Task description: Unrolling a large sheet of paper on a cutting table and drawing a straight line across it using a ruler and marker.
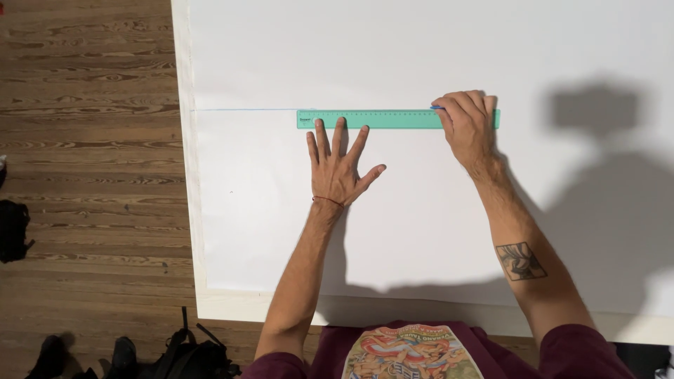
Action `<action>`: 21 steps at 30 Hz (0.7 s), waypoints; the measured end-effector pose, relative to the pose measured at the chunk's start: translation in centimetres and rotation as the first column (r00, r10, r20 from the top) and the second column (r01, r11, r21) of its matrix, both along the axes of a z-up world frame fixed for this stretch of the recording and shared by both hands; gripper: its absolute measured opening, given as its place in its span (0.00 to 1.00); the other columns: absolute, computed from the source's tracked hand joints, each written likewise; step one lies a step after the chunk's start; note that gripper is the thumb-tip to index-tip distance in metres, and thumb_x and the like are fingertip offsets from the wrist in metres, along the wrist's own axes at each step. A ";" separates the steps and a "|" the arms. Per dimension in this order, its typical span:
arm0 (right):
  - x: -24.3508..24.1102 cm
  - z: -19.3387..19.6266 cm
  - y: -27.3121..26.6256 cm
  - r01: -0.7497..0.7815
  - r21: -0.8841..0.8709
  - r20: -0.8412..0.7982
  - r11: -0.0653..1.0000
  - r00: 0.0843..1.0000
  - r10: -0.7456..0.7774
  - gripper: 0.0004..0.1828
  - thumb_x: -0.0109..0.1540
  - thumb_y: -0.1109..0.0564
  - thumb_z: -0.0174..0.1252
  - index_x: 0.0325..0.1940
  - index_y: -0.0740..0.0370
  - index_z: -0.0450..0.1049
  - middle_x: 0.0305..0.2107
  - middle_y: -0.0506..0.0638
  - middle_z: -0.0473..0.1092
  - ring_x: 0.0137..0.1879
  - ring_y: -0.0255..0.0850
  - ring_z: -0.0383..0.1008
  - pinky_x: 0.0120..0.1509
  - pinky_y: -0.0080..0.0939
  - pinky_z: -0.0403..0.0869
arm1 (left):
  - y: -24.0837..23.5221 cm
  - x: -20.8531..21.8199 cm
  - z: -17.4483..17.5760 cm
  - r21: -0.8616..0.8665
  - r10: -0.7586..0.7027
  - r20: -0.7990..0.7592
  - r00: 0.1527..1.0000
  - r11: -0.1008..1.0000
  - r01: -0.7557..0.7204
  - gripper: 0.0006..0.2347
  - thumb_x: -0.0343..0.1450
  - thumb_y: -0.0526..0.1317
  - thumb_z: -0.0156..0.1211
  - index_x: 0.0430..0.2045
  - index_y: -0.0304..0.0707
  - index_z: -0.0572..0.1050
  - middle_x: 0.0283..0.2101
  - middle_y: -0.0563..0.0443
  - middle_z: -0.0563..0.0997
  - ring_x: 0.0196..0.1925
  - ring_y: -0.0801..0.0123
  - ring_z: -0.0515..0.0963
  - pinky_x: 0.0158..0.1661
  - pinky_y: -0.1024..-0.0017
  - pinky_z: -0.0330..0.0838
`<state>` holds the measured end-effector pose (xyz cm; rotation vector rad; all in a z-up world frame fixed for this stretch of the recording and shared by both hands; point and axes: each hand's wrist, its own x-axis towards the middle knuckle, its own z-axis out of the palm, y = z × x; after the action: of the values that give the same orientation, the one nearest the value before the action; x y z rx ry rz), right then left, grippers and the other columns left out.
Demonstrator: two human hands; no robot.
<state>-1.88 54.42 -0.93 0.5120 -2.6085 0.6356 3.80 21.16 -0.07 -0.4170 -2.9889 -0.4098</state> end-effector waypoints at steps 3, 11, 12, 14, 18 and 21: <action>-0.2 -0.4 0.1 0.005 0.059 -0.010 0.998 1.000 -0.005 0.03 0.83 0.53 0.68 0.61 0.48 0.84 0.48 0.40 0.76 0.57 0.44 0.74 0.62 0.49 0.63 | 0.0 0.0 0.0 -0.003 0.003 -0.021 1.000 1.000 -0.003 0.41 0.73 0.83 0.51 0.84 0.78 0.65 0.88 0.46 0.62 0.91 0.23 0.47 0.86 0.29 0.35; -1.5 -0.6 -1.7 -0.084 0.080 -0.051 0.993 0.995 0.088 0.02 0.81 0.56 0.70 0.57 0.51 0.84 0.47 0.42 0.77 0.54 0.46 0.76 0.63 0.51 0.63 | 0.0 0.0 0.1 -0.005 0.001 -0.004 1.000 1.000 -0.001 0.42 0.73 0.84 0.50 0.83 0.77 0.67 0.88 0.45 0.62 0.91 0.22 0.47 0.86 0.28 0.35; -2.1 -0.3 -2.6 -0.108 0.077 -0.053 0.991 0.992 0.112 0.01 0.80 0.54 0.70 0.55 0.49 0.84 0.46 0.41 0.77 0.53 0.45 0.76 0.63 0.52 0.63 | -0.1 -0.3 0.1 -0.001 -0.005 -0.003 1.000 1.000 0.005 0.42 0.73 0.83 0.51 0.83 0.77 0.67 0.88 0.44 0.62 0.91 0.22 0.47 0.86 0.27 0.35; -3.4 0.5 -6.5 -0.148 0.043 -0.058 0.988 0.987 0.150 0.01 0.79 0.54 0.69 0.53 0.49 0.83 0.45 0.41 0.77 0.53 0.44 0.76 0.63 0.51 0.63 | 0.0 -0.4 0.0 0.006 -0.006 -0.014 1.000 1.000 0.006 0.42 0.73 0.83 0.51 0.83 0.77 0.66 0.88 0.44 0.63 0.91 0.22 0.48 0.86 0.27 0.37; -7.3 -0.6 -15.0 -0.308 -0.030 -0.047 0.951 0.951 0.307 0.02 0.77 0.49 0.68 0.53 0.44 0.83 0.42 0.37 0.73 0.53 0.39 0.73 0.64 0.50 0.60 | -0.3 -0.4 0.1 0.031 -0.013 -0.061 0.998 0.999 0.015 0.39 0.73 0.82 0.52 0.78 0.71 0.74 0.86 0.44 0.66 0.91 0.22 0.51 0.85 0.26 0.42; -9.5 -3.3 -22.7 -0.355 -0.087 -0.061 0.931 0.935 0.350 0.06 0.76 0.49 0.65 0.46 0.46 0.81 0.38 0.40 0.70 0.53 0.41 0.72 0.63 0.52 0.59 | -0.2 -0.1 -1.7 0.038 0.006 -0.084 0.996 0.999 -0.003 0.40 0.72 0.83 0.47 0.79 0.75 0.70 0.86 0.46 0.66 0.91 0.22 0.51 0.87 0.25 0.41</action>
<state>-11.38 31.76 -4.26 0.9654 -2.4465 0.8475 3.68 20.95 -1.82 -0.4138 -2.8955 -0.4361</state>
